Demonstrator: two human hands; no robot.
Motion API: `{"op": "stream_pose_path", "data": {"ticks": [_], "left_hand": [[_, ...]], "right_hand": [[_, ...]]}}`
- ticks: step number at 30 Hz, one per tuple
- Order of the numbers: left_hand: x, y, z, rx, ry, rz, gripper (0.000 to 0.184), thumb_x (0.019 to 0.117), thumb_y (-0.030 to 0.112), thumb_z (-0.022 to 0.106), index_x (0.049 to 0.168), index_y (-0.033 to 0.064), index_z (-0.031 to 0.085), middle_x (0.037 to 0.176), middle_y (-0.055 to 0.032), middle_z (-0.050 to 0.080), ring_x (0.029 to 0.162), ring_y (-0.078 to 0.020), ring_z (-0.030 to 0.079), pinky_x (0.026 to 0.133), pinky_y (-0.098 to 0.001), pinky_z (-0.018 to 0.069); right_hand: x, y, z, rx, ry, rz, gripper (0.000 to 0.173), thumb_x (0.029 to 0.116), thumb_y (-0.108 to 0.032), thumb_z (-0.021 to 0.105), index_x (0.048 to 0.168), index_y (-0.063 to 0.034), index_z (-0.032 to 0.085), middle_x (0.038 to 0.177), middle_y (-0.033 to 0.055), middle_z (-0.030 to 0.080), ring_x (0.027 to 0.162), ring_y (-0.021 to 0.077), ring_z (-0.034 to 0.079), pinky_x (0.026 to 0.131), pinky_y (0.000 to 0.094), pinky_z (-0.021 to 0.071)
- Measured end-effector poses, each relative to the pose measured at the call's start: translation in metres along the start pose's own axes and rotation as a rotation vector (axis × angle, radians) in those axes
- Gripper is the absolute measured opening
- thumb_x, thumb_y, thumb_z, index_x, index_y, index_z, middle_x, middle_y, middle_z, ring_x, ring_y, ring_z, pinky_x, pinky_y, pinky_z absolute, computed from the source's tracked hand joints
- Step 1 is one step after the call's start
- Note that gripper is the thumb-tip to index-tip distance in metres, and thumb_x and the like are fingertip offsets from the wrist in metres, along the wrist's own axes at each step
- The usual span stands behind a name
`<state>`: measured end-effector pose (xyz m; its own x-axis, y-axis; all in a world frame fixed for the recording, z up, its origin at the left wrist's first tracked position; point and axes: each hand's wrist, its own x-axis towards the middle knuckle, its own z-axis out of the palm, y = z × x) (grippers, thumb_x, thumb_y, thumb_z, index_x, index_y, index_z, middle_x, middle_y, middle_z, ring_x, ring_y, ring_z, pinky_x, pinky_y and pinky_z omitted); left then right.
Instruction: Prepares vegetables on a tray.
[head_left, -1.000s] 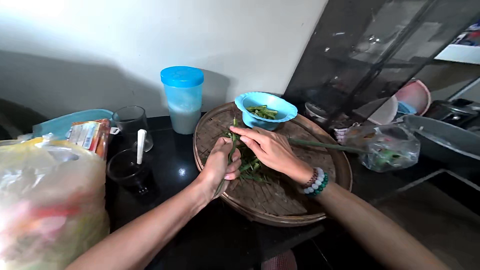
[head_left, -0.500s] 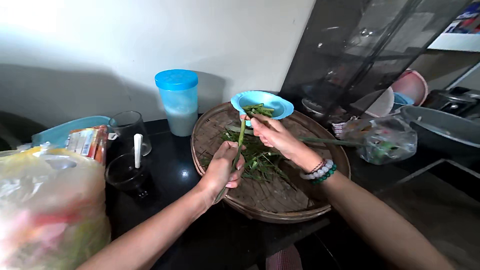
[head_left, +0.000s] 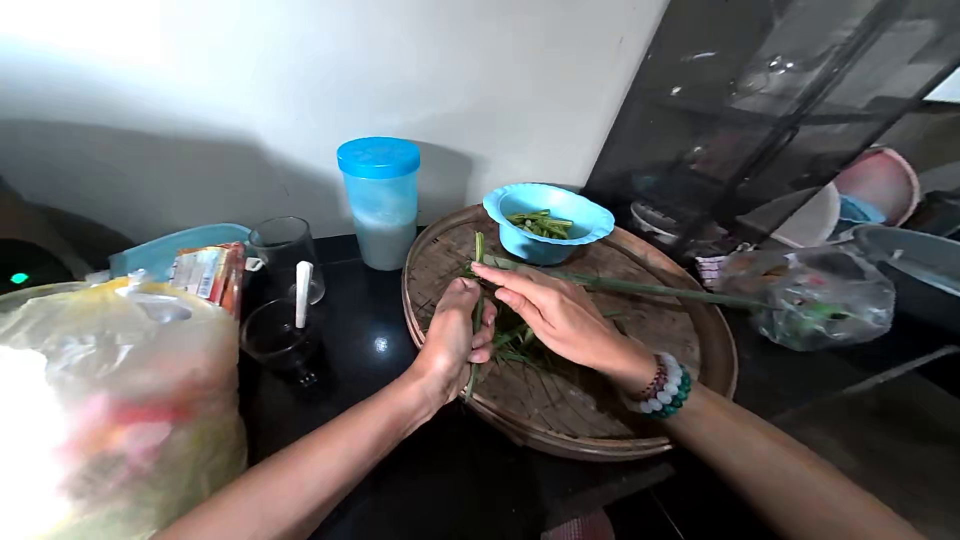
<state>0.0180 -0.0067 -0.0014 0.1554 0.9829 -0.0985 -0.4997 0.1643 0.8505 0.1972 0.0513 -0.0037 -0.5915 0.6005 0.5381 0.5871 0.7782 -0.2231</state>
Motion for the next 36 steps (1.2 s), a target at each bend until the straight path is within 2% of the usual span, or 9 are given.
{"op": "stream_pose_path", "data": {"ticks": [5, 12, 15, 17, 19, 25, 28, 32, 36], "left_hand": [[-0.001, -0.001, 0.003, 0.078, 0.01, 0.003, 0.027, 0.1144, 0.025, 0.027, 0.105, 0.0108, 0.047, 0.066, 0.0033, 0.042, 0.043, -0.0024, 0.031, 0.039, -0.0152, 0.0267], [-0.003, 0.0, 0.004, 0.125, -0.034, -0.051, 0.034, 0.1145, 0.026, 0.026, 0.117, 0.0058, 0.054, 0.066, 0.0039, 0.042, 0.043, -0.0024, 0.032, 0.038, -0.0151, 0.0283], [-0.01, -0.002, 0.004, 0.073, -0.069, -0.04, 0.039, 0.1143, 0.028, 0.024, 0.122, 0.006, 0.056, 0.065, 0.0031, 0.043, 0.042, -0.0035, 0.033, 0.037, -0.0161, 0.0289], [-0.01, 0.0, 0.003, 0.027, -0.046, -0.028, 0.038, 0.1145, 0.03, 0.025, 0.12, 0.0063, 0.054, 0.064, 0.0025, 0.042, 0.042, -0.0039, 0.033, 0.037, -0.0163, 0.0293], [-0.007, 0.0, 0.002, 0.002, -0.02, -0.01, 0.036, 0.1146, 0.03, 0.025, 0.114, 0.007, 0.052, 0.064, 0.0028, 0.042, 0.042, -0.0038, 0.034, 0.037, -0.0158, 0.0294], [-0.002, 0.003, 0.001, -0.081, 0.048, -0.019, 0.035, 0.1147, 0.029, 0.022, 0.102, 0.0092, 0.048, 0.061, 0.0039, 0.038, 0.04, -0.0026, 0.03, 0.036, -0.0151, 0.0262], [-0.002, 0.003, 0.003, -0.071, 0.028, -0.063, 0.035, 0.1147, 0.03, 0.023, 0.101, 0.0093, 0.048, 0.059, 0.0046, 0.037, 0.04, -0.0025, 0.029, 0.036, -0.0151, 0.0258], [-0.001, 0.002, 0.006, -0.052, 0.037, -0.111, 0.033, 0.1146, 0.028, 0.025, 0.102, 0.0086, 0.049, 0.061, 0.0051, 0.037, 0.04, -0.002, 0.03, 0.037, -0.0147, 0.0265], [-0.006, -0.001, 0.006, -0.005, -0.016, -0.092, 0.034, 0.1146, 0.029, 0.025, 0.104, 0.008, 0.05, 0.059, 0.0046, 0.037, 0.041, -0.003, 0.031, 0.037, -0.0156, 0.0282]], "right_hand": [[0.002, 0.006, 0.001, -0.121, 0.057, -0.007, 0.039, 0.1091, -0.042, 0.042, 0.146, -0.0417, 0.057, 0.091, 0.002, 0.066, 0.068, 0.0182, 0.062, 0.053, 0.0405, 0.0498], [0.014, 0.031, -0.003, -0.15, 0.026, 0.183, 0.038, 0.1097, -0.041, 0.042, 0.145, -0.0429, 0.057, 0.099, 0.0059, 0.07, 0.078, 0.026, 0.068, 0.061, 0.0514, 0.0538], [0.019, 0.046, -0.009, -0.109, 0.068, 0.271, 0.039, 0.1107, -0.039, 0.041, 0.145, -0.0368, 0.058, 0.115, 0.0082, 0.072, 0.096, 0.0308, 0.07, 0.076, 0.0604, 0.0547], [0.017, 0.045, -0.012, -0.033, 0.102, 0.222, 0.04, 0.1114, -0.036, 0.039, 0.147, -0.0341, 0.057, 0.134, 0.0011, 0.068, 0.114, 0.024, 0.068, 0.092, 0.0579, 0.0541], [0.013, 0.031, -0.01, 0.053, 0.087, 0.141, 0.041, 0.1111, -0.036, 0.039, 0.147, -0.0316, 0.057, 0.135, -0.0016, 0.067, 0.116, 0.0176, 0.067, 0.098, 0.0513, 0.0545], [0.005, 0.003, 0.007, 0.002, -0.005, 0.006, 0.04, 0.1098, -0.045, 0.039, 0.146, -0.0449, 0.055, 0.091, 0.0009, 0.067, 0.076, 0.0164, 0.064, 0.064, 0.0426, 0.0535], [0.01, 0.015, 0.008, -0.033, 0.038, 0.035, 0.039, 0.1093, -0.043, 0.041, 0.145, -0.0435, 0.058, 0.098, 0.0009, 0.069, 0.079, 0.0182, 0.066, 0.064, 0.0453, 0.0546], [0.014, 0.03, 0.004, 0.024, -0.001, 0.113, 0.039, 0.1104, -0.04, 0.04, 0.144, -0.0366, 0.06, 0.132, -0.0057, 0.069, 0.111, 0.0153, 0.069, 0.092, 0.0494, 0.0568], [0.022, 0.038, -0.002, -0.048, -0.006, 0.25, 0.038, 0.1113, -0.035, 0.039, 0.142, -0.0318, 0.061, 0.118, 0.006, 0.072, 0.097, 0.03, 0.071, 0.079, 0.0619, 0.0548]]}}
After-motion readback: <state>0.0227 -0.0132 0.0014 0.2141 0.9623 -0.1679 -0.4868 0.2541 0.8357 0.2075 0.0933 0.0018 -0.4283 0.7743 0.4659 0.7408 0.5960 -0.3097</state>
